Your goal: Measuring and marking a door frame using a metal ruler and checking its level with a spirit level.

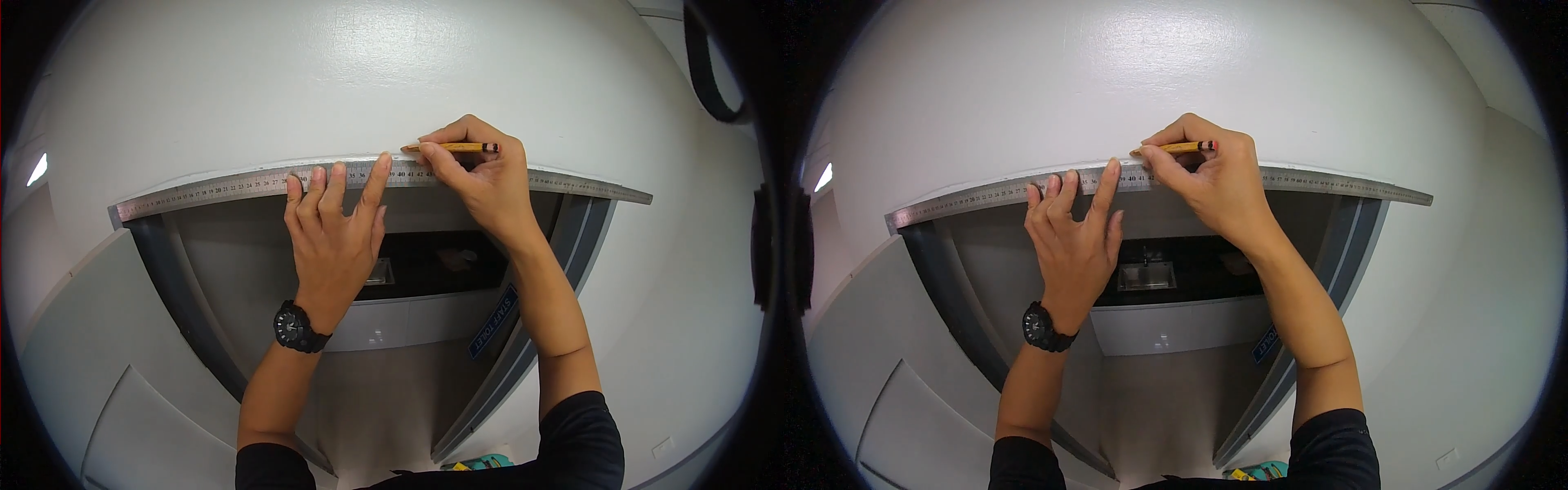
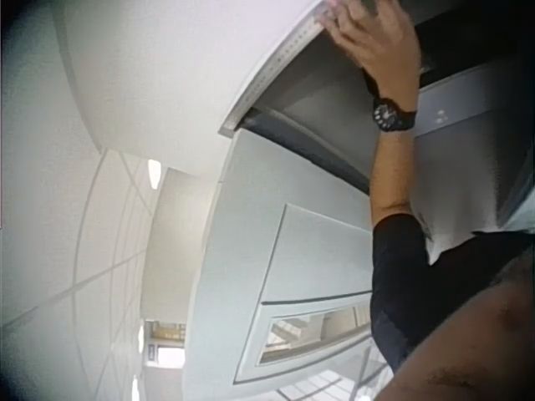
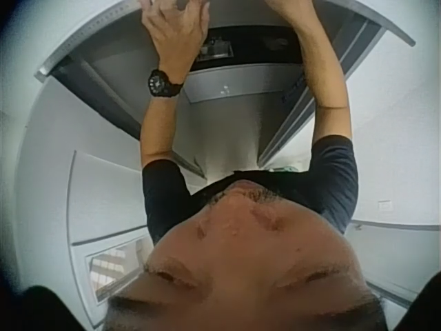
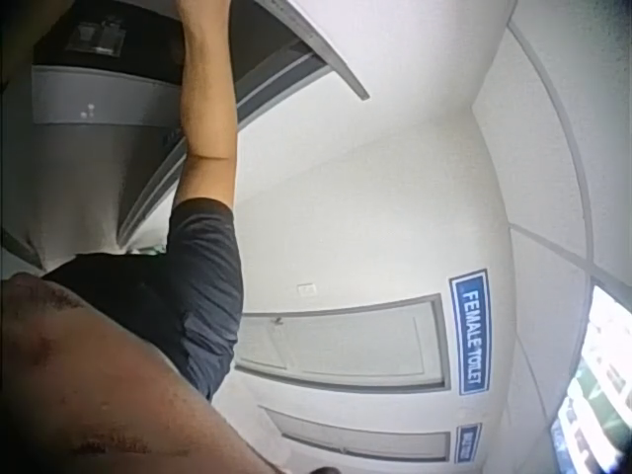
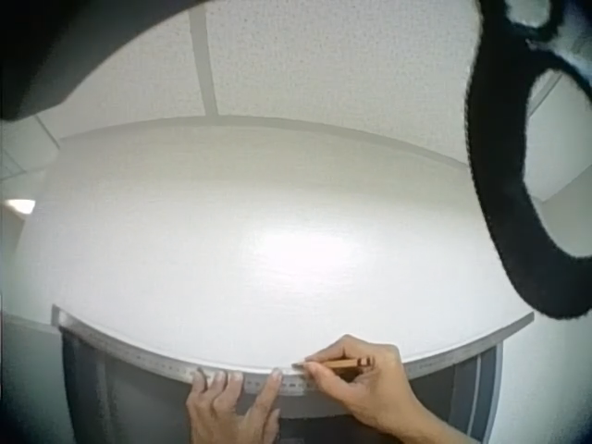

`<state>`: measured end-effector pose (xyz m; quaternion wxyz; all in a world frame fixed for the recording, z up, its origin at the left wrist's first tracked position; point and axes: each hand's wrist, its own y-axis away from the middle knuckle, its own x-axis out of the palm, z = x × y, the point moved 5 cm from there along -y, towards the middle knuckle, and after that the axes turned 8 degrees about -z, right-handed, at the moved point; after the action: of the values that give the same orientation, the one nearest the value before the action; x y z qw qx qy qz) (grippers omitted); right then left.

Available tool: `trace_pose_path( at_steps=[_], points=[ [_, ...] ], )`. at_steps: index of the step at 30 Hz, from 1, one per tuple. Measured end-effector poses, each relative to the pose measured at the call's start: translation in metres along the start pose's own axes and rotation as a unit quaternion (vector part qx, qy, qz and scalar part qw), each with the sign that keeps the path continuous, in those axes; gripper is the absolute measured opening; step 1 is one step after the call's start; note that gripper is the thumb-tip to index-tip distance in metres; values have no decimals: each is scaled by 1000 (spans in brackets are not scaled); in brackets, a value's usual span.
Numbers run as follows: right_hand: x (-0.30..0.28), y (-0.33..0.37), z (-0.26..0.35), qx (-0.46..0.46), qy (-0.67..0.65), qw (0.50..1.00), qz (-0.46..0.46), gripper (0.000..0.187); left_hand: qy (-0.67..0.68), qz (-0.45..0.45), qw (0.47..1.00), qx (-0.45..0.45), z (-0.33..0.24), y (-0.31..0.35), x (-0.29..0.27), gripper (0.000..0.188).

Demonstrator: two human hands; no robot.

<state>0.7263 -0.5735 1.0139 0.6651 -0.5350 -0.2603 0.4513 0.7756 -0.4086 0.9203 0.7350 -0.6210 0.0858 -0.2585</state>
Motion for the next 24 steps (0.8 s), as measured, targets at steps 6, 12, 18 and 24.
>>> trace_pose_path(
  at_steps=[6, 12, 18, 24],
  points=[
    [0, 0, -2, -12, -6, 1000, -2, 13, -1, 0, 1000, 0, 0, 1, 0, 65],
    [0, 0, -1, -2, -9, 1000, 0, 13, 3, 0, 1000, -2, -1, 0, 0, 66],
    [0, 0, -1, -9, 17, 1000, 5, 13, 5, 0, 1000, 0, 0, 0, -1, 65],
    [-1, 1, -1, -20, -1, 1000, 9, 16, 7, 7, 1000, -3, -1, 0, 0, 64]
  ],
)
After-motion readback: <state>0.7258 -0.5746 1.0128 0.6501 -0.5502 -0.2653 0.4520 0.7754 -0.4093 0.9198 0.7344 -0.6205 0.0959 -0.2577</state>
